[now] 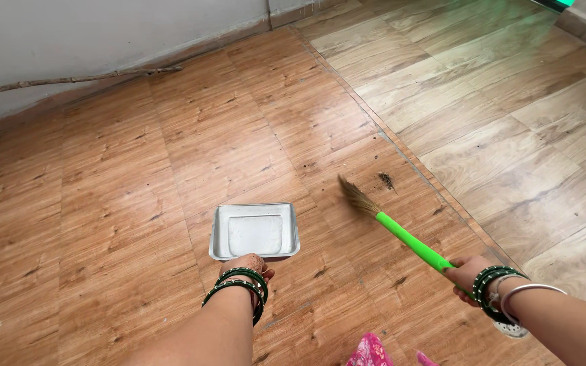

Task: The person sweeps debris from a balcony floor into a dustpan using a small hand broom.

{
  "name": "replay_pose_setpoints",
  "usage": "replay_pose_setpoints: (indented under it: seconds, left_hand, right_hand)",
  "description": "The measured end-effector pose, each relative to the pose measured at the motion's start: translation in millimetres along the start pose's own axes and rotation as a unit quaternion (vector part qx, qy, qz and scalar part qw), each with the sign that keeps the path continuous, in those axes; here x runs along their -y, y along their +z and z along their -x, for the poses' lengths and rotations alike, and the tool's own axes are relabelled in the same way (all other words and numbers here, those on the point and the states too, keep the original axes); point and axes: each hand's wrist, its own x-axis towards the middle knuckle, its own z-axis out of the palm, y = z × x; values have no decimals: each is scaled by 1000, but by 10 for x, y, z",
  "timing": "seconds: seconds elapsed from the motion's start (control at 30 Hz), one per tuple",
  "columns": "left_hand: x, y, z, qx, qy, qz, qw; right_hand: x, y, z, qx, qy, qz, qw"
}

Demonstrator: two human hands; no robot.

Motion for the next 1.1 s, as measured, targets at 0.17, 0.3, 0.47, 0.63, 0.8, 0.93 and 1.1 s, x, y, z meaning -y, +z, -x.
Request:
replay_pose_setpoints:
  seconds: [0.17, 0.3, 0.47, 0.63, 0.8, 0.93, 1.1]
  left_hand:
    - [-76, 187, 530, 57, 68, -103, 991]
    - [-179, 185, 742, 97, 106, -132, 981]
    - [-375, 11, 810, 44, 88, -109, 989]
    - [-675, -181, 542, -31, 79, -37, 996]
    - [-894, -111, 312, -52, 63, 33, 996]
    - [-1025, -83, 216, -32, 66, -24, 997]
    - [-1129, -81, 150, 27, 70, -134, 988]
  right_hand:
    - [357, 195, 94, 48, -41, 35, 997]
    - [841, 159, 70, 61, -31, 103, 992]
    - [1264, 310, -149, 29, 26, 41, 998]
    - [1582, 478, 94, 62, -90, 47, 993]
    - [2033, 735, 715, 122, -122, 249, 953]
    - [2303, 1242, 846, 186, -162, 336, 909]
    - [2105, 1375, 429, 174, -106, 285, 937]
